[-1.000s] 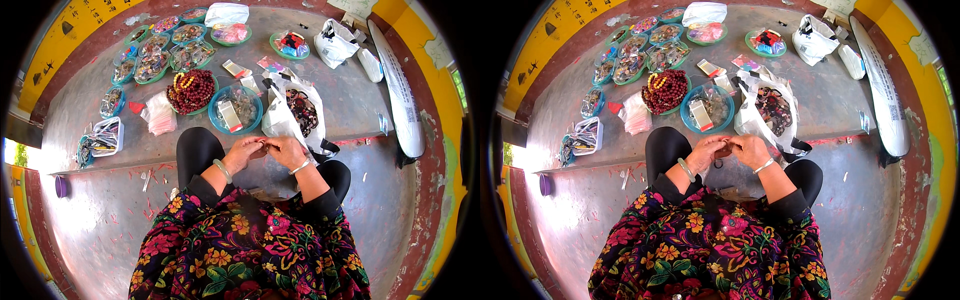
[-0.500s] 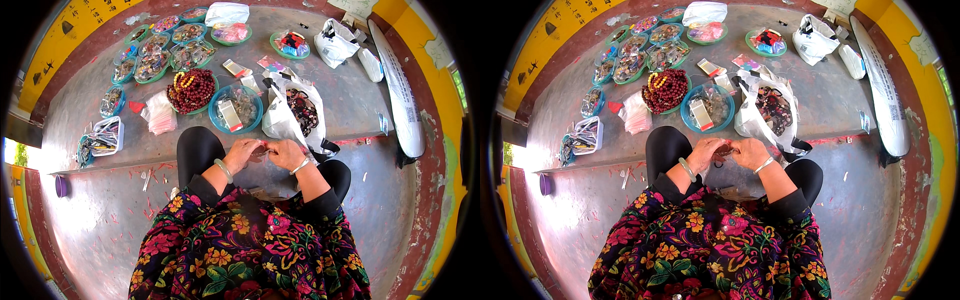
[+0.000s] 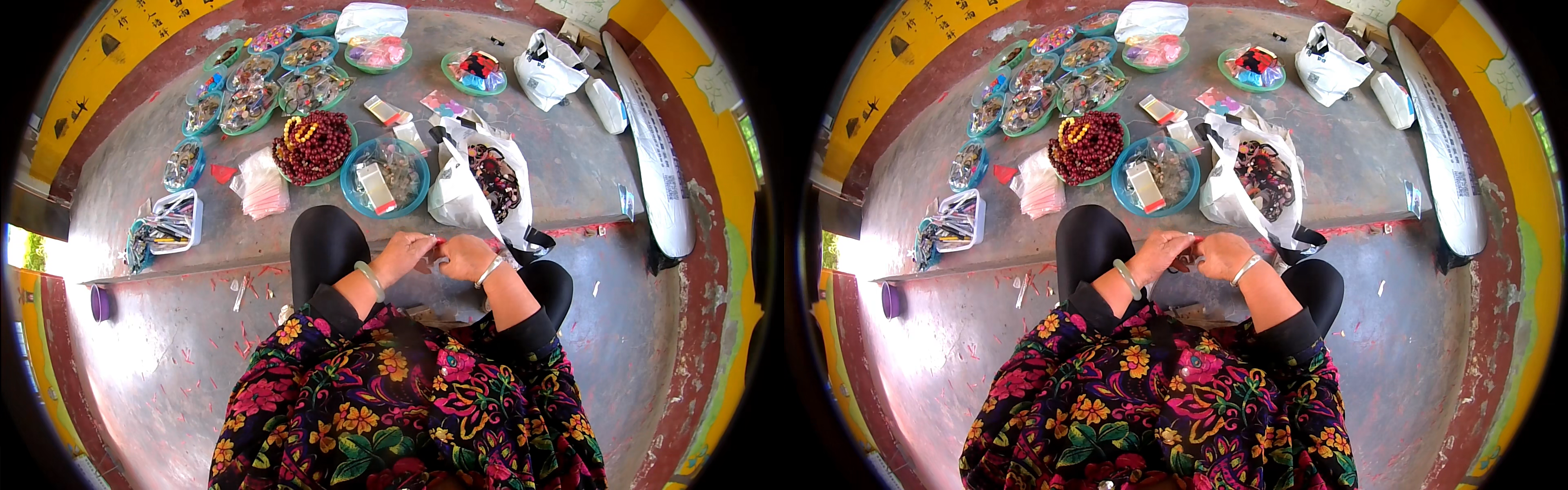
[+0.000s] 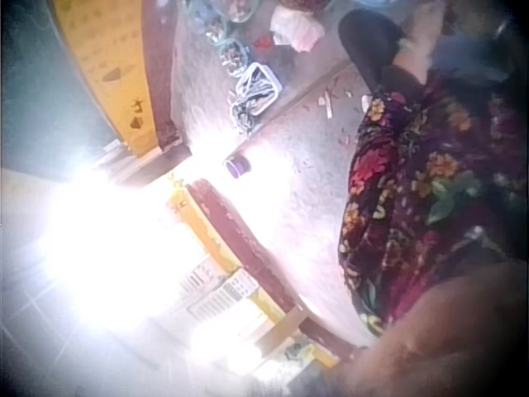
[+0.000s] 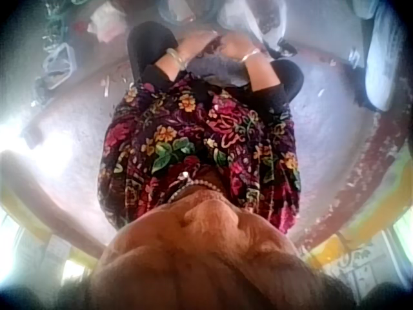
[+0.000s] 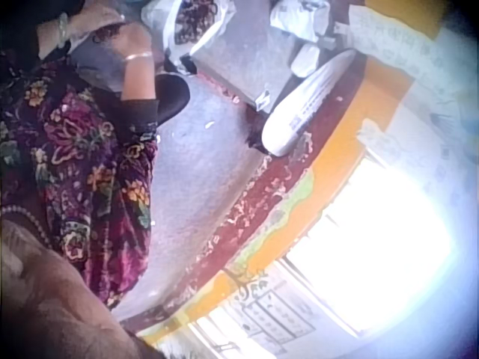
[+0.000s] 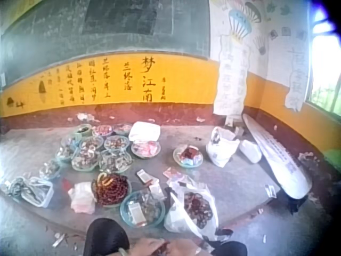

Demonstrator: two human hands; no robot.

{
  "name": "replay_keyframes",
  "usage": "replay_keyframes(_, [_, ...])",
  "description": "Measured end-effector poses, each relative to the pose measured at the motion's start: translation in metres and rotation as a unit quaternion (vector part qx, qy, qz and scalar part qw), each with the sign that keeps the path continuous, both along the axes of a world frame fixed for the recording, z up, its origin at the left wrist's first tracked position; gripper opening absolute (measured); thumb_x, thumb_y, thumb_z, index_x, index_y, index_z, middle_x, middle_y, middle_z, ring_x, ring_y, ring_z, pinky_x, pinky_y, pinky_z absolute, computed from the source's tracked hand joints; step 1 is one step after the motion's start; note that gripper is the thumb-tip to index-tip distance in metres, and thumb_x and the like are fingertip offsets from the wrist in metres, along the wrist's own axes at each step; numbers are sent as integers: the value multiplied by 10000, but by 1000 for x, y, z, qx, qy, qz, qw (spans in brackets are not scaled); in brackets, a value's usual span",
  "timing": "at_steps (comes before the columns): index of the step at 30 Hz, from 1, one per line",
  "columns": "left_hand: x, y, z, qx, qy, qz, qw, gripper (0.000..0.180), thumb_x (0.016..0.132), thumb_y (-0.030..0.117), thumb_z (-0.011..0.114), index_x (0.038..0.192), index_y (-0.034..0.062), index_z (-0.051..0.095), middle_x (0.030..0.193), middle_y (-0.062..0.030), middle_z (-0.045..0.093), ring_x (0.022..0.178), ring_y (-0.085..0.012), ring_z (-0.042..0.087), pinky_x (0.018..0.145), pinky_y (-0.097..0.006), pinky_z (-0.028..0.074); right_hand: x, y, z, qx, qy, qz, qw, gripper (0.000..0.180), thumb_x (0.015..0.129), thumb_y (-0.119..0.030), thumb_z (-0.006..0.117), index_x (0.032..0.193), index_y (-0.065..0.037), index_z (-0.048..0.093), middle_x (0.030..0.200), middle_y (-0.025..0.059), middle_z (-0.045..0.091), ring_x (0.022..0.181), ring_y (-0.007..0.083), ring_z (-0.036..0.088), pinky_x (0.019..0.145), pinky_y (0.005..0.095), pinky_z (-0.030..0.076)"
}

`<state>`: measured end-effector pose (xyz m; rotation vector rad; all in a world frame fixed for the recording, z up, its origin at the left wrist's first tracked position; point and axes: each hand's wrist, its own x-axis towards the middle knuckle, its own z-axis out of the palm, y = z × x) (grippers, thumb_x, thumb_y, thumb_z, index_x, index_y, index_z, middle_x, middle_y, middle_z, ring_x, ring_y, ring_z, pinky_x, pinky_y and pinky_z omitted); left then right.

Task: The person sits on the floor and sorts through various jewelry items, including hair accessories and beads, from a white bag. They pick up items, examine them, and place them into small plastic bags or back into the bag.

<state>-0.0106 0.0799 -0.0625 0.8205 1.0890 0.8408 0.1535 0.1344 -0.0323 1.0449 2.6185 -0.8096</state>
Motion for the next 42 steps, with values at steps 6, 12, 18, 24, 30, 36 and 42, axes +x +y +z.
replay_keyframes(6, [1,1,-12,6,8,-21,1000,328,908,279,470,1022,6,611,861,-65,619,717,-129,592,557,-256,500,1,2,-2,-19,5,-15,1000,272,670,-235,541,897,-175,678,783,177,622,776,341,596,707,430,469])
replay_keyframes(12, [-4,3,-14,-6,-35,25,999,325,906,274,471,1046,9,598,879,-76,624,740,-139,596,562,-258,497,1,4,14,-101,126,-86,983,249,677,-220,553,864,-101,665,637,171,589,619,307,589,611,381,467])
replay_keyframes(18, [-1,2,-14,-17,-27,3,999,323,906,274,476,1031,3,599,866,-68,627,740,-135,596,584,-260,503,-2,4,0,-78,60,-38,994,233,667,-232,570,807,-69,659,682,170,603,685,321,595,642,397,466])
replay_keyframes(24, [2,-1,-14,-11,-30,-22,999,323,921,261,451,1044,-5,587,896,-78,626,799,-153,612,625,-252,505,-2,4,3,-96,-7,-25,995,219,689,-233,568,804,-70,658,653,160,609,612,283,615,605,379,480])
replay_keyframes(30, [-1,4,-6,-35,-81,54,995,316,927,253,435,1046,-9,567,892,-86,626,835,-171,626,608,-262,510,6,6,4,-189,184,-219,939,258,725,-150,569,949,-53,655,576,83,589,424,128,533,452,265,428])
replay_keyframes(36, [-2,4,-6,-33,-101,73,992,309,926,249,432,1009,-20,561,846,-89,622,755,-177,631,601,-266,517,-2,0,9,-169,259,-279,909,219,737,-133,615,929,-32,648,592,66,607,439,119,537,477,253,444])
replay_keyframes(42, [-5,4,0,-19,-134,85,987,364,939,258,415,1140,-32,503,872,-120,615,762,-206,629,657,-292,527,7,15,-25,-138,368,-338,855,203,735,-113,679,890,10,631,682,40,616,596,77,553,551,223,450])
